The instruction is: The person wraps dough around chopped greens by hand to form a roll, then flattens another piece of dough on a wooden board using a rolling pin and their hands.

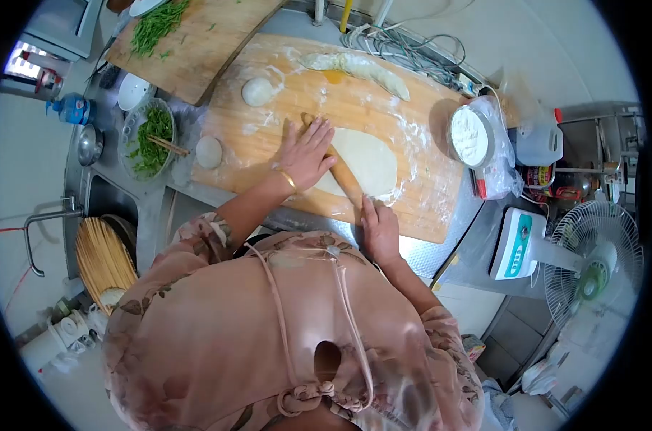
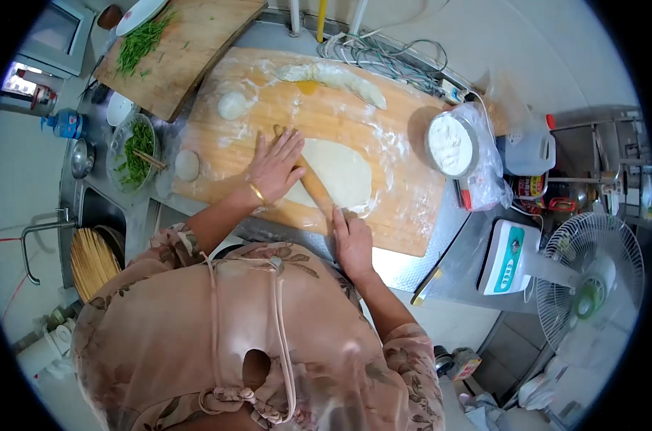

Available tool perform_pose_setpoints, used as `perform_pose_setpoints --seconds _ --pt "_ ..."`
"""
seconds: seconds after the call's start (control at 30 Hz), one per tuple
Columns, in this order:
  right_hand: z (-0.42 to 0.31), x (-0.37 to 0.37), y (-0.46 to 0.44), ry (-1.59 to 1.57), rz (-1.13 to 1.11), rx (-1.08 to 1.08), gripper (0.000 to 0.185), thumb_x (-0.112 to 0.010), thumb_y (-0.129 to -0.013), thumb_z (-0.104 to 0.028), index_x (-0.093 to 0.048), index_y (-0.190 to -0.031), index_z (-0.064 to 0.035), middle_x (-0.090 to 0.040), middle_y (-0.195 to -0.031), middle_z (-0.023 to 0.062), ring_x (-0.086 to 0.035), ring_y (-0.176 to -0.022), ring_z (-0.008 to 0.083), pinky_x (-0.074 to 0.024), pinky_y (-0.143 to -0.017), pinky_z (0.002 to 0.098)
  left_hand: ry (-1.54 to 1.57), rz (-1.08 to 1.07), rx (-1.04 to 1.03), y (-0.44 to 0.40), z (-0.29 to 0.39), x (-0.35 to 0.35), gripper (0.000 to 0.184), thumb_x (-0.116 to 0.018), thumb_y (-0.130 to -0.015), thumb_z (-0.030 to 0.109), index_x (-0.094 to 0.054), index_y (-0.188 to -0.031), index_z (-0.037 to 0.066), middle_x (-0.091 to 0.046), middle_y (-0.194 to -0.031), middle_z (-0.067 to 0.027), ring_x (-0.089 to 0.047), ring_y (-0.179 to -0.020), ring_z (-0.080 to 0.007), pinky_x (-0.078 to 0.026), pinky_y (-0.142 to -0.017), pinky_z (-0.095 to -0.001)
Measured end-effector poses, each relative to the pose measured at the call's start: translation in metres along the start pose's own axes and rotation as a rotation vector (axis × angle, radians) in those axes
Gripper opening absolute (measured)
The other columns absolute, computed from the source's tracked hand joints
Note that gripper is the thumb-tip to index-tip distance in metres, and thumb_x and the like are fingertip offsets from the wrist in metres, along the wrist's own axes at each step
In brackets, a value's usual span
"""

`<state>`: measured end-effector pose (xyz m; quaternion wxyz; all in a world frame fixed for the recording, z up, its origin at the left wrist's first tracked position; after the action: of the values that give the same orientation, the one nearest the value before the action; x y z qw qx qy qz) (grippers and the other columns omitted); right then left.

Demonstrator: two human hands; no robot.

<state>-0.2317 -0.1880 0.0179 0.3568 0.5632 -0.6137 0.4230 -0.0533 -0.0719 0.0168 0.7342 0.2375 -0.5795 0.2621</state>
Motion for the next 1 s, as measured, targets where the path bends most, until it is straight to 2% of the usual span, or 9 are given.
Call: perform_pose_setpoints --seconds 0.1,0.27,0.47,0.57,0.67,0.77,0.87,0.97,1.0 --pt "-0.017 0.012 -0.006 0.008 -0.043 0.043 0.062 -0.068 -0.080 -0.013 -0.047 -0.139 -0.0105 -0.056 -0.102 0.0166 -0.055 -0.087 0.0341 -0.0470 -0.076 0.0458 0.065 -0.028 0.054 0.033 -0.016 -0.001 0.062 -0.043 -0.097 0.042 -0.034 -0.147 0.005 -0.026 -0.157 -0.0088 -0.017 -0.148 -0.0231 -0.004 -0.113 -0.0640" --pt "-0.007 0.003 -0.019 0.009 -0.003 -0.020 0.061 -0.070 -0.079 -0.013 -0.049 -0.136 -0.0076 -0.055 -0.102 0.0162 -0.055 -0.089 0.0341 -0.0473 -0.077 0.0448 0.113 -0.049 0.051 0.044 -0.020 -0.002 0.065 -0.044 -0.097 0.043 -0.031 -0.148 0.005 -0.023 -0.158 -0.0102 -0.013 -0.148 -0.0252 -0.003 -0.113 -0.0648" --pt "0.051 0.014 -0.050 0.197 0.065 -0.096 0.058 -0.069 -0.079 -0.012 -0.051 -0.133 -0.0055 -0.057 -0.099 0.0160 -0.056 -0.089 0.0333 -0.0480 -0.076 0.0437 0.053 -0.071 0.044 -0.051 0.001 -0.002 0.064 -0.038 -0.099 0.045 -0.028 -0.150 0.009 -0.019 -0.160 -0.0048 -0.010 -0.149 -0.0235 -0.001 -0.113 -0.0647" --pt "0.069 0.031 -0.069 0.175 0.151 -0.086 0.052 -0.066 -0.082 -0.012 -0.052 -0.131 -0.0057 -0.058 -0.099 0.0164 -0.057 -0.089 0.0339 -0.0485 -0.074 0.0433 0.003 -0.045 0.093 -0.091 0.008 0.005 0.064 -0.039 -0.099 0.043 -0.027 -0.150 0.008 -0.019 -0.160 -0.0062 -0.010 -0.149 -0.0259 -0.002 -0.114 -0.0637" --pt "0.096 0.038 -0.062 -0.019 0.139 -0.191 0.045 -0.062 -0.087 -0.014 -0.053 -0.130 -0.0062 -0.059 -0.101 0.0172 -0.059 -0.091 0.0357 -0.0489 -0.076 0.0436 0.101 0.128 0.077 -0.096 0.007 0.010 0.065 -0.040 -0.098 0.045 -0.028 -0.150 0.008 -0.019 -0.160 -0.0074 -0.010 -0.149 -0.0269 -0.003 -0.113 -0.0642" --pt "0.111 0.052 -0.026 -0.097 0.167 -0.413 0.039 -0.059 -0.091 -0.016 -0.055 -0.129 -0.0065 -0.060 -0.100 0.0173 -0.060 -0.092 0.0367 -0.0490 -0.077 0.0439 0.107 0.145 0.034 -0.061 0.013 -0.001 0.066 -0.042 -0.097 0.046 -0.030 -0.149 0.007 -0.020 -0.160 -0.0086 -0.010 -0.148 -0.0278 -0.004 -0.113 -0.0643" --pt "0.126 0.058 0.021 -0.003 0.278 -0.455 0.036 -0.056 -0.093 -0.016 -0.055 -0.128 -0.0059 -0.060 -0.096 0.0177 -0.060 -0.086 0.0374 -0.0492 -0.074 0.0442 0.007 -0.090 -0.043 -0.032 0.031 -0.024 0.067 -0.043 -0.096 0.046 -0.031 -0.148 0.006 -0.020 -0.159 -0.0098 -0.011 -0.148 -0.0280 -0.003 -0.113 -0.0641" --pt "0.140 0.062 0.051 -0.001 0.275 -0.622 0.036 -0.056 -0.092 -0.014 -0.056 -0.127 -0.0029 -0.060 -0.100 0.0188 -0.058 -0.091 0.0376 -0.0473 -0.079 0.0467 0.010 -0.065 -0.053 -0.022 0.036 -0.035 0.068 -0.043 -0.096 0.047 -0.032 -0.148 0.005 -0.021 -0.159 -0.0099 -0.011 -0.148 -0.0282 -0.003 -0.113 -0.0641" --pt "0.141 0.065 0.053 0.082 0.310 -0.586 0.036 -0.056 -0.092 -0.013 -0.056 -0.126 -0.0017 -0.059 -0.102 0.0195 -0.058 -0.093 0.0377 -0.0460 -0.081 0.0481 0.005 -0.069 -0.055 -0.022 0.037 -0.036 0.068 -0.041 -0.096 0.047 -0.031 -0.149 0.006 -0.021 -0.159 -0.0093 -0.011 -0.148 -0.0275 -0.004 -0.114 -0.0639"
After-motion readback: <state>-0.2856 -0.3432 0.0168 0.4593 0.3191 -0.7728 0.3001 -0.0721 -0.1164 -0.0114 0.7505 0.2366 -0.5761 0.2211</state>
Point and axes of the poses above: each hand's wrist, its own y-axis away from the middle knuckle, its own x-axis out of the back of the hand, z = x × y, the point moved 8 cm from there along -y, towards the middle knuckle
